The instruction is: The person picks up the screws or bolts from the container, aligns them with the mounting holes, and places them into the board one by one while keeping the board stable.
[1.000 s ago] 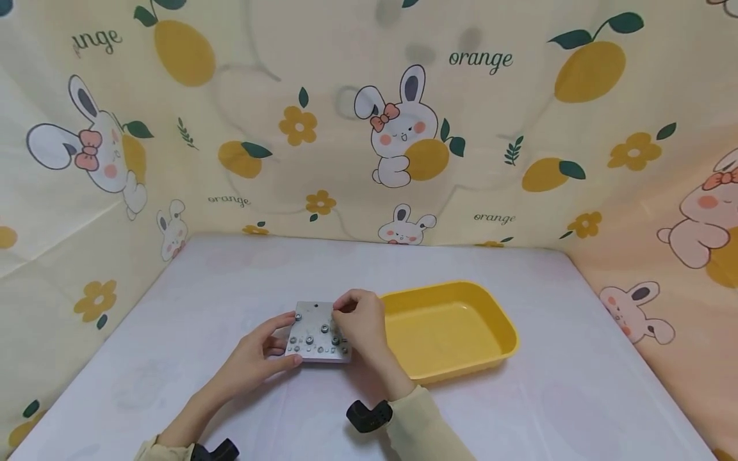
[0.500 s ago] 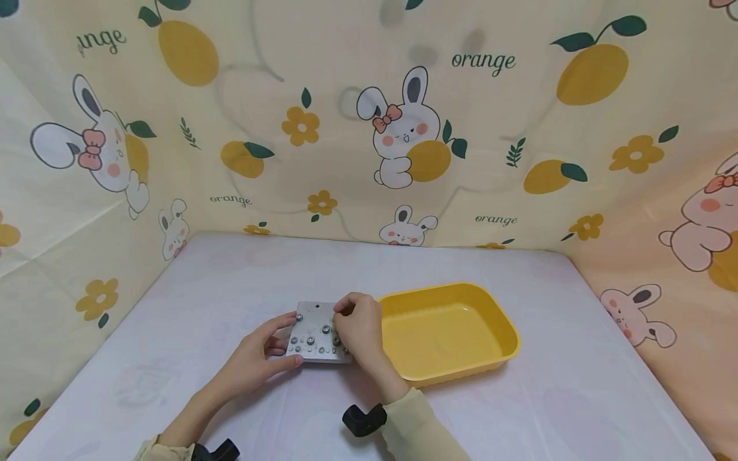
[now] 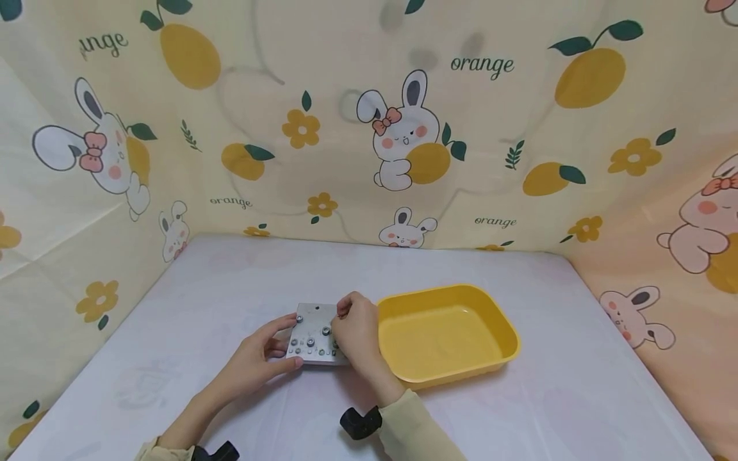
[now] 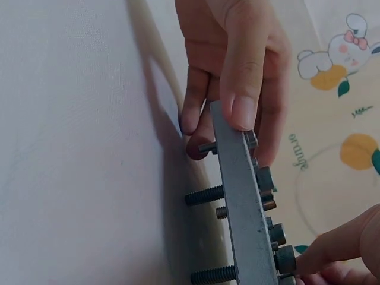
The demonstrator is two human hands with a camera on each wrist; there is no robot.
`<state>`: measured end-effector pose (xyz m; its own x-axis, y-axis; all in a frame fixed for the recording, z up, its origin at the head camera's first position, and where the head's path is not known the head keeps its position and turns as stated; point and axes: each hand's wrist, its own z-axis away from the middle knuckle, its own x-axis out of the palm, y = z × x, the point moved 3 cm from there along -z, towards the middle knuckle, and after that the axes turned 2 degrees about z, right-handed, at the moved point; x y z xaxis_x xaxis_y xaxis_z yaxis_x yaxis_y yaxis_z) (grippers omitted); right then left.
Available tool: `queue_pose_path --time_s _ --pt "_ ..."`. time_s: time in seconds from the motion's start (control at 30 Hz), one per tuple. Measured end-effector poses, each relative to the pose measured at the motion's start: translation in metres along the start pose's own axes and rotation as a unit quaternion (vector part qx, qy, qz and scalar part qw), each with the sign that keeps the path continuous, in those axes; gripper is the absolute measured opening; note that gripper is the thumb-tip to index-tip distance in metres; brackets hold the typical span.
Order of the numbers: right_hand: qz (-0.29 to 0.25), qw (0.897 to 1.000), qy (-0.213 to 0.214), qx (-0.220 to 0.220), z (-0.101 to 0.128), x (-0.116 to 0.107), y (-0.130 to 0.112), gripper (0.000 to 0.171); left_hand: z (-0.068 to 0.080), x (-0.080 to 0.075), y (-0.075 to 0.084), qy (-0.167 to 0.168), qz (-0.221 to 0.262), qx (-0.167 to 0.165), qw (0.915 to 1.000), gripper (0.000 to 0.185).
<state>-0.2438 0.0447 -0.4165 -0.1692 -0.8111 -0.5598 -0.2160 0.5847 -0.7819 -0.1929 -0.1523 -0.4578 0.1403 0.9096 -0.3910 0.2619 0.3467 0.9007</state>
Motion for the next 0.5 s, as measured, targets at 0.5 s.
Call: queue_pose_path --time_s 0.5 --pt "0.022 0.998 -0.028 -0.047 0.011 -0.012 -0.017 0.011 0.002 0.002 -0.003 -0.001 0.024 -0.002 0.9997 0.078"
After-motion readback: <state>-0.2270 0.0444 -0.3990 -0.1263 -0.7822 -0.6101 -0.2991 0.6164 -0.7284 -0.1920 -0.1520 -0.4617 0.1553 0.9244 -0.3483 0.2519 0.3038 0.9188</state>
